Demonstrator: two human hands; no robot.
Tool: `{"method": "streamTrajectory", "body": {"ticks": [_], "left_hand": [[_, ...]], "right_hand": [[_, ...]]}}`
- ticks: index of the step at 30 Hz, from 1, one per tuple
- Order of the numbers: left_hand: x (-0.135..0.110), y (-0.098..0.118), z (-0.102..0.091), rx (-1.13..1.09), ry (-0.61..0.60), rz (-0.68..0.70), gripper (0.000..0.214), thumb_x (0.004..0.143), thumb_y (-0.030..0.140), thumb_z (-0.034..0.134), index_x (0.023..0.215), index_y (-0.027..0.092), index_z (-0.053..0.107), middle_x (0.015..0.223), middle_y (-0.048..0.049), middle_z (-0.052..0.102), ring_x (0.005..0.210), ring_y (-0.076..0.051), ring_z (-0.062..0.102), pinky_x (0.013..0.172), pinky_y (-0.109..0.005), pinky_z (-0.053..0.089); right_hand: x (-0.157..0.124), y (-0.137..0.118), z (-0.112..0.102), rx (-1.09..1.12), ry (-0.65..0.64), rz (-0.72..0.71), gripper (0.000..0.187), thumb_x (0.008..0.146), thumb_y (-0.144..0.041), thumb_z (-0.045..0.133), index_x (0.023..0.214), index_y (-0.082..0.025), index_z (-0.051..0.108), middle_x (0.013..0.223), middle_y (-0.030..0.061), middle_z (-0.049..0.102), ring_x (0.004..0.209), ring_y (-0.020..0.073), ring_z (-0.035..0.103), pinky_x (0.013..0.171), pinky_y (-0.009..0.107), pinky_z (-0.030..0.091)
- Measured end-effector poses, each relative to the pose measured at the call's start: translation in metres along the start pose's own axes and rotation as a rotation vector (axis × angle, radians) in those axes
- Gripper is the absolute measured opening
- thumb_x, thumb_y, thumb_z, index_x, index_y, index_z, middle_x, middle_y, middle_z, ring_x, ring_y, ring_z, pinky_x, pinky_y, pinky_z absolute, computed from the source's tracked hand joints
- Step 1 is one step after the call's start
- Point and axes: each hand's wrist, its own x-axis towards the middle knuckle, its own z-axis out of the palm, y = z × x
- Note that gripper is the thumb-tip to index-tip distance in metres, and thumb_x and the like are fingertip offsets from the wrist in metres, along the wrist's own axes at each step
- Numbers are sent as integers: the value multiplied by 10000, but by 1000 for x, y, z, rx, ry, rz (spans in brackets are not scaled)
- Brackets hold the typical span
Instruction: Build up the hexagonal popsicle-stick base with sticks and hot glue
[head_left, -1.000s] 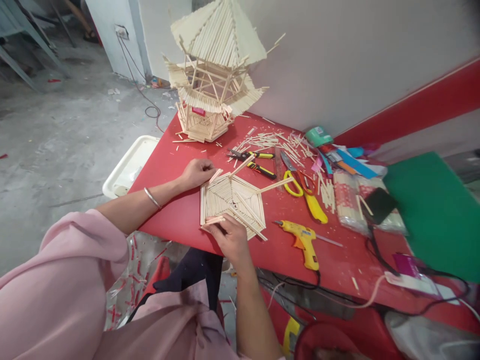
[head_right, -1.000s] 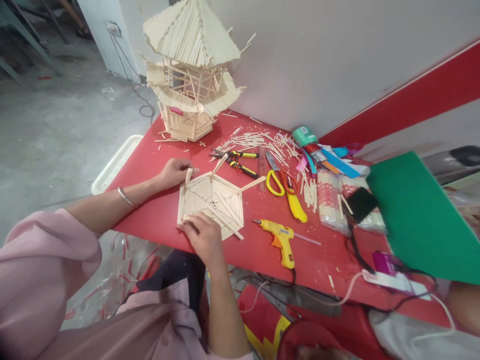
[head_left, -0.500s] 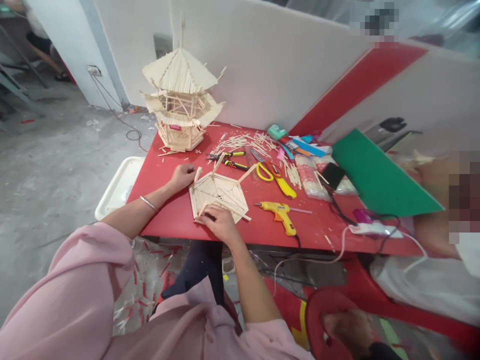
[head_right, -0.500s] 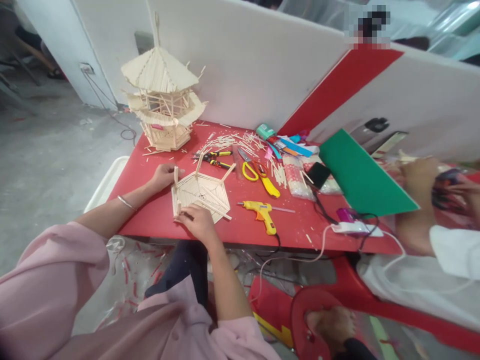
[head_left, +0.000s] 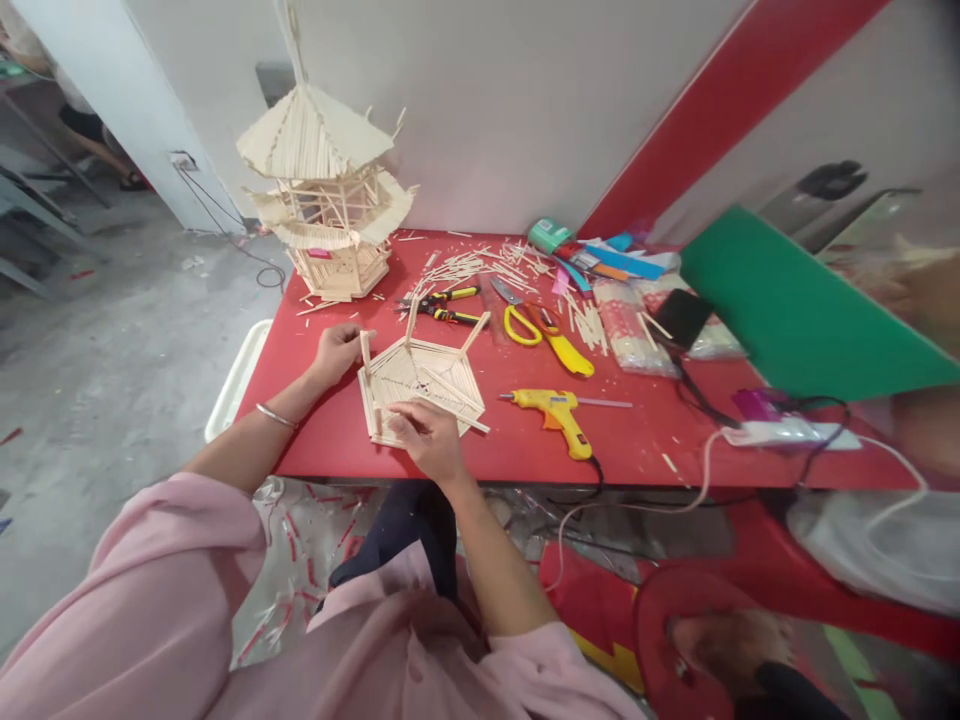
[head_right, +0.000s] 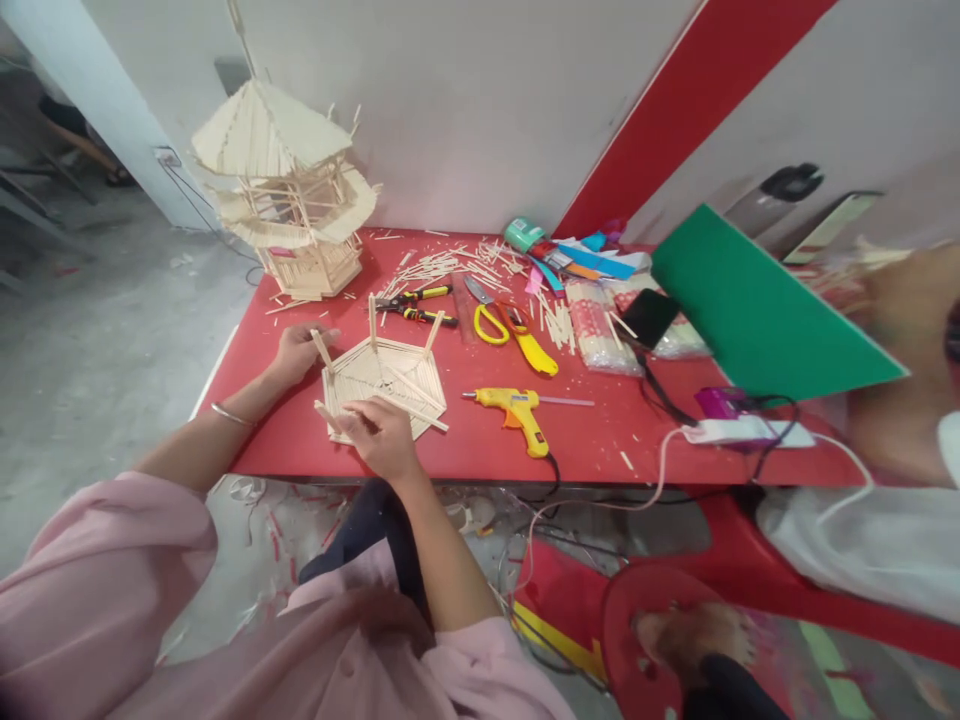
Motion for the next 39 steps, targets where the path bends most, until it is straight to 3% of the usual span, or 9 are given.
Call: {"method": "streamTrajectory", "body": {"ticks": [3,6,12,16,19,26,30,33,39], "left_hand": [[1,-2,-1,-44,73,-45,439,732,507,755,554,194,504,435,47,462,399,-65,394,430,-230,295],[-1,-1,-3,-22,134,-42,394,768,492,707,589,197,517,450,47,479,391,-71,411,434,-232,326],[-39,10,-7,104,267,-13,324,790,425,653,601,190,535,509,8,567,455,-93,481,504,-241,397],[-76,10,-10,259,363,11,199,787,371,609,730,181,630,645,-14,672,641,-148,616,619,-249,464],[-101,4,-11,379,359,18,212,796,351,593,851,179,705,833,-41,762,844,-201,689,741,-273,508],[-151,-4,-8,528,224,57,288,749,226,611,991,212,767,1128,-75,784,1152,-286,673,1045,-404,490],[-169,-5,-5,639,49,180,629,699,354,770,1303,211,670,1346,-98,701,1297,-328,609,1150,-459,442],[-171,-10,-1,846,-17,259,817,731,499,799,1441,188,540,1462,-152,614,1391,-362,537,1185,-518,404],[-157,-17,4,965,46,305,662,838,515,748,1390,193,577,1414,-165,645,1358,-340,570,1158,-506,435]], "right_hand": [[-7,-9,-11,15,157,-11,283,995,-403,573,921,-226,782,903,65,774,850,202,723,790,326,575],[-20,-15,-32,-38,223,-25,253,993,-358,581,912,-225,781,871,59,781,828,202,729,786,323,578],[-50,10,-67,-208,318,-6,285,983,-393,579,916,-209,785,888,82,804,809,225,753,749,317,589],[-56,31,-63,-240,440,-1,347,1004,-410,526,941,-181,780,870,120,789,787,241,739,751,336,575],[-57,37,-53,-283,476,-15,355,1013,-386,495,973,-169,773,898,140,773,836,248,724,795,347,559],[-67,33,-50,-450,377,-47,267,979,-278,515,1010,-164,755,979,129,736,938,235,690,865,325,539],[-66,26,-54,-584,306,6,251,973,-241,538,1074,-174,758,1048,121,721,972,229,678,823,297,525],[-58,19,-55,-696,231,54,246,986,-256,557,1114,-199,759,1136,112,702,942,215,670,733,277,487],[-28,13,-54,-918,57,97,149,977,-241,626,990,-199,768,1020,96,696,882,215,643,644,286,391]]}}
